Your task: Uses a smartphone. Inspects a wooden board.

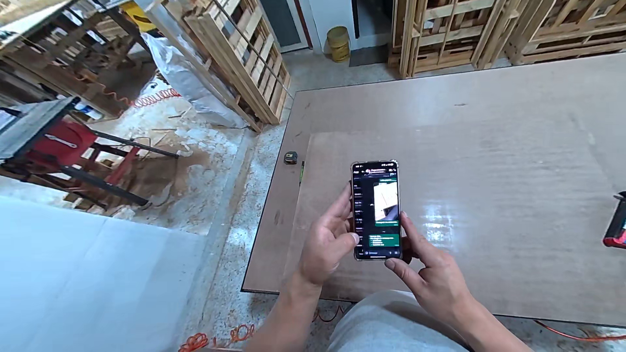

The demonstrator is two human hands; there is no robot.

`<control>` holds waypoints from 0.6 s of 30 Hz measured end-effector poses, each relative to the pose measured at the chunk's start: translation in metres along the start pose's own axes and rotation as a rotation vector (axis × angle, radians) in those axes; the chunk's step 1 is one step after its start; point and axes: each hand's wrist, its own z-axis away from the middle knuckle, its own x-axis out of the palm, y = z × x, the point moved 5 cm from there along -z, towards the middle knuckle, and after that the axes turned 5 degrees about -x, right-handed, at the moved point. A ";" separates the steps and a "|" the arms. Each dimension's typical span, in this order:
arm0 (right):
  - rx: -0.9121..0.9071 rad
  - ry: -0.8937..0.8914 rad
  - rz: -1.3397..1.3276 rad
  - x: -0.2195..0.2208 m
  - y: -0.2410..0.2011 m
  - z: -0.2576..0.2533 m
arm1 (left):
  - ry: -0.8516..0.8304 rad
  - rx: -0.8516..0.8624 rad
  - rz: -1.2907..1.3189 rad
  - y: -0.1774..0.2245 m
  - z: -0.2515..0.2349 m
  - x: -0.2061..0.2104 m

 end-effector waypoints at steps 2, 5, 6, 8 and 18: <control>0.000 0.010 -0.002 -0.001 -0.001 -0.002 | -0.059 -0.018 0.049 -0.005 0.004 0.005; -0.007 0.011 -0.001 -0.001 0.000 -0.002 | -0.098 -0.023 0.079 -0.007 0.006 0.008; -0.010 0.009 -0.003 0.000 0.000 -0.002 | -0.099 -0.028 0.084 -0.007 0.007 0.008; -0.020 0.006 -0.007 0.001 0.000 -0.002 | -0.089 -0.045 0.092 -0.009 0.008 0.008; -0.007 0.004 0.003 0.001 0.000 -0.001 | -0.033 -0.067 -0.069 -0.008 0.014 0.011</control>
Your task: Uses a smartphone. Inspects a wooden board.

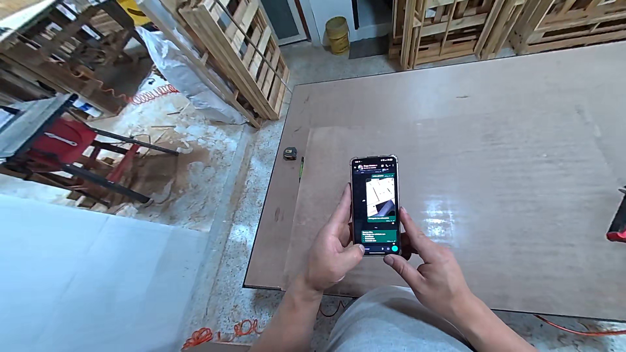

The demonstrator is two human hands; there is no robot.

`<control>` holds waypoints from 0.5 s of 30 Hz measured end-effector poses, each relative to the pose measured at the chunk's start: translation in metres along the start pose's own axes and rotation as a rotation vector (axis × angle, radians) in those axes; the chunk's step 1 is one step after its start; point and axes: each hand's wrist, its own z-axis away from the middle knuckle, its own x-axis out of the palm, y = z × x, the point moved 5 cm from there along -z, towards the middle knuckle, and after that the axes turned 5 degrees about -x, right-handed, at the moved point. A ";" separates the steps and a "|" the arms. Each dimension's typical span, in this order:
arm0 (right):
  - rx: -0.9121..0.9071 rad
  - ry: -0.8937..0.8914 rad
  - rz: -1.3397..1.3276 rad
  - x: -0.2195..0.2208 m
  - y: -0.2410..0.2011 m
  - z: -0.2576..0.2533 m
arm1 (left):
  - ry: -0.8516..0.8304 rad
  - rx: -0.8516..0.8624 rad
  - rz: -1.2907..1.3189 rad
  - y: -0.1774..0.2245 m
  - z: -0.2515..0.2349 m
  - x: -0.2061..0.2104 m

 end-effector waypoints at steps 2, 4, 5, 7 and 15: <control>-0.001 0.000 0.006 0.000 0.000 0.001 | -0.013 0.004 -0.020 0.000 0.000 0.001; -0.003 0.002 0.006 -0.001 -0.001 0.000 | -0.007 0.010 -0.032 0.001 0.000 0.003; -0.005 0.005 0.007 -0.001 -0.001 0.000 | 0.003 0.009 -0.033 0.001 0.000 0.004; -0.009 0.012 0.013 -0.001 -0.002 0.000 | -0.002 0.019 0.001 0.002 0.000 0.005; -0.039 -0.006 0.085 -0.005 -0.005 -0.004 | 0.073 0.038 0.298 -0.001 -0.003 0.004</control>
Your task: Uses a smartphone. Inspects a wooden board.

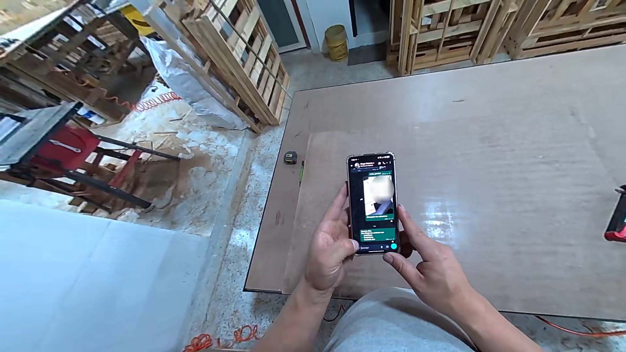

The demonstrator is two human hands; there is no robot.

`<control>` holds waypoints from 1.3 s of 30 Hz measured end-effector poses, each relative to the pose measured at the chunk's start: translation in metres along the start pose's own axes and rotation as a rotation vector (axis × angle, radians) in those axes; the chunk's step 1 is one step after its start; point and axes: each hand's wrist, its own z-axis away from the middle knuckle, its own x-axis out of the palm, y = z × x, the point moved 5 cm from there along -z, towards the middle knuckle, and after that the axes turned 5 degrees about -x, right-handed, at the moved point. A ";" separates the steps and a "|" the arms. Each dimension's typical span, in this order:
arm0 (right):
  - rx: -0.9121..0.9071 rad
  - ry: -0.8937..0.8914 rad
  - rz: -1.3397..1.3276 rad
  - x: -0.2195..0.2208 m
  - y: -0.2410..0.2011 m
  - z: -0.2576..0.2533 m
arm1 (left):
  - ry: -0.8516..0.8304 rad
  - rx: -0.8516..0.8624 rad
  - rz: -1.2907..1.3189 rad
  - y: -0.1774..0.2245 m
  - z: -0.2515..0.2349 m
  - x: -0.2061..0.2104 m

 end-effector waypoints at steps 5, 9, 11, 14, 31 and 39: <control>-0.168 0.174 0.239 -0.007 -0.011 0.000 | 0.007 0.008 -0.037 0.008 0.002 0.003; -0.264 0.208 0.192 -0.010 -0.018 -0.001 | -0.056 0.032 -0.019 0.010 0.001 0.004; -0.277 0.197 0.162 -0.010 -0.019 -0.001 | -0.078 0.040 -0.037 0.011 0.002 0.004; -0.284 0.192 0.111 -0.010 -0.020 -0.001 | -0.092 0.052 -0.104 0.015 0.004 0.007; -0.335 0.222 0.049 -0.006 -0.022 0.003 | -0.037 0.095 -0.116 0.011 0.006 0.010; -0.354 0.202 0.066 -0.002 -0.021 0.005 | 0.041 0.096 -0.165 0.010 0.006 0.011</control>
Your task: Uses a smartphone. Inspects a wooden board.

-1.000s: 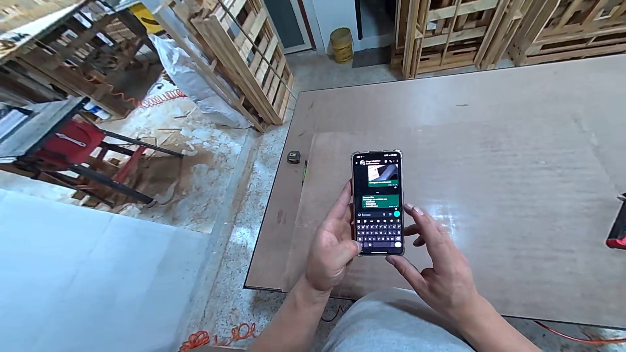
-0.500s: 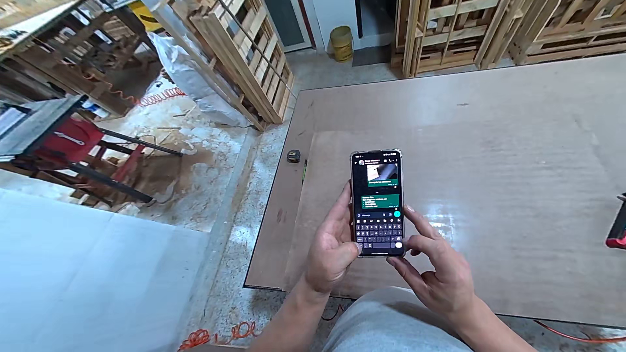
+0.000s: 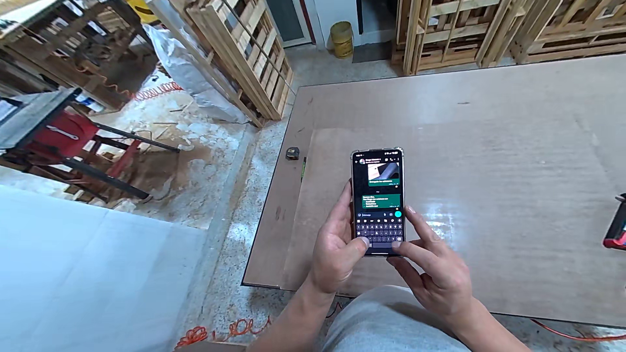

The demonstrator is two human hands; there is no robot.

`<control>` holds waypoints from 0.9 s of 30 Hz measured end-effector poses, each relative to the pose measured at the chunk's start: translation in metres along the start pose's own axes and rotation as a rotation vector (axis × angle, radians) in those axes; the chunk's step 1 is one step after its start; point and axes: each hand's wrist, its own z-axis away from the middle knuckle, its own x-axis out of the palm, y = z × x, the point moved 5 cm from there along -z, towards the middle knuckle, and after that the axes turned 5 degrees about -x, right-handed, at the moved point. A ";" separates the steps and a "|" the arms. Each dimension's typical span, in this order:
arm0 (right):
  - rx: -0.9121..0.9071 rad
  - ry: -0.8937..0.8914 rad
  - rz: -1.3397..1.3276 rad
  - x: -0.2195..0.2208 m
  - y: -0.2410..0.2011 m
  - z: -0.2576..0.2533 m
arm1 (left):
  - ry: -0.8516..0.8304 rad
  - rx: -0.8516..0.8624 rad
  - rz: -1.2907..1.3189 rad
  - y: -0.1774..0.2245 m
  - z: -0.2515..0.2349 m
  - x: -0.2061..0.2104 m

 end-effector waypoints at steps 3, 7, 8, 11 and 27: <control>-0.008 -0.003 -0.001 0.000 -0.001 -0.001 | -0.023 0.011 0.028 0.000 -0.001 -0.002; -0.009 -0.038 0.044 0.002 0.000 -0.001 | -0.030 0.028 0.028 0.001 -0.001 -0.002; -0.008 -0.044 0.050 0.003 0.000 0.000 | -0.025 0.025 0.015 0.002 0.000 -0.002; -0.015 -0.032 0.026 0.003 -0.002 -0.001 | -0.017 0.022 0.014 0.002 0.001 -0.003; 0.035 0.006 -0.047 0.001 0.000 -0.005 | -0.048 0.022 -0.015 0.006 0.000 0.009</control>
